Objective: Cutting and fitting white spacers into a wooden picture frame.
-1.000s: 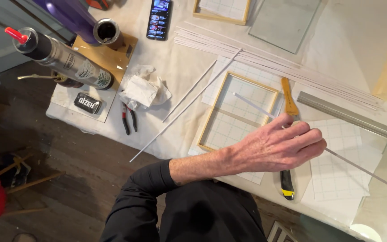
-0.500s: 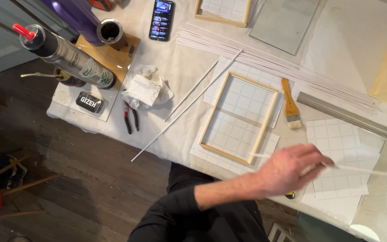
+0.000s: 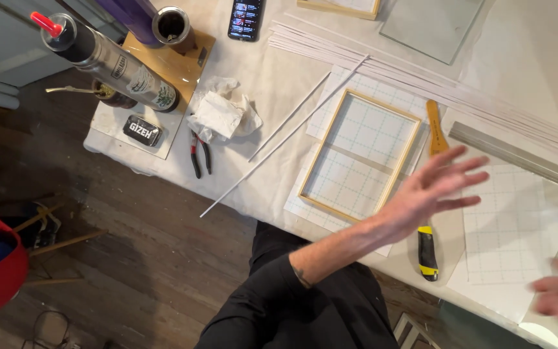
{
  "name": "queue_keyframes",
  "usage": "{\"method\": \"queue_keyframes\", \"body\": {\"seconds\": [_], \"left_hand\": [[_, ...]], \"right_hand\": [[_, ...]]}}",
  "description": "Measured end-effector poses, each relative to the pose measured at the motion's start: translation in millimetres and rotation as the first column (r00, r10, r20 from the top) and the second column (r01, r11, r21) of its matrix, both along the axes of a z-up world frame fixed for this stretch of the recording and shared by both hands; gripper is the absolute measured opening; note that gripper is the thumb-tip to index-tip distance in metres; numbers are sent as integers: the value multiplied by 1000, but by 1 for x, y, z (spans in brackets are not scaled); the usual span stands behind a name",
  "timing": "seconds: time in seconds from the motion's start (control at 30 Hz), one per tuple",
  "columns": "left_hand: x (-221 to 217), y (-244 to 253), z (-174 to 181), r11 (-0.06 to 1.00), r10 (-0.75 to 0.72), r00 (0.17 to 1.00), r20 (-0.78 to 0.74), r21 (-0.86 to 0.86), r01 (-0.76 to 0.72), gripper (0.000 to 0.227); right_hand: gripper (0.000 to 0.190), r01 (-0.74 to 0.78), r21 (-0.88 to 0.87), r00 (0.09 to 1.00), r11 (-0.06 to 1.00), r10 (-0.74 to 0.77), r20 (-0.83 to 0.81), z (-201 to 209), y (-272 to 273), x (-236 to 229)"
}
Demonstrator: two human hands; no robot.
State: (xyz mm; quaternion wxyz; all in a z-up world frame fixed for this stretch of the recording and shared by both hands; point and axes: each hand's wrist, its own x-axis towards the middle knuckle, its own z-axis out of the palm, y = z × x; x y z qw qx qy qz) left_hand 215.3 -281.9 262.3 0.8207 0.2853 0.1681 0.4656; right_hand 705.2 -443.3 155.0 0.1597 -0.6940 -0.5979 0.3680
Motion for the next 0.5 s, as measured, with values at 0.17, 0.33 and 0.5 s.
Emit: {"method": "queue_keyframes", "body": {"seconds": [0.17, 0.33, 0.5], "left_hand": [[-41, -17, -23, 941, 142, 990, 0, -309, -136, 67], [-68, -50, -41, 940, 235, 952, -198, -203, -274, 44], [-82, -64, -42, 927, 285, 931, -227, -183, -328, 39]], "right_hand": [[39, 40, -102, 999, 994, -43, -27, 102, -9, -192], [38, -1, -126, 998, 992, 10, 65, 60, -20, -154], [36, -103, -147, 973, 984, 130, 191, 8, -20, -85]]}}
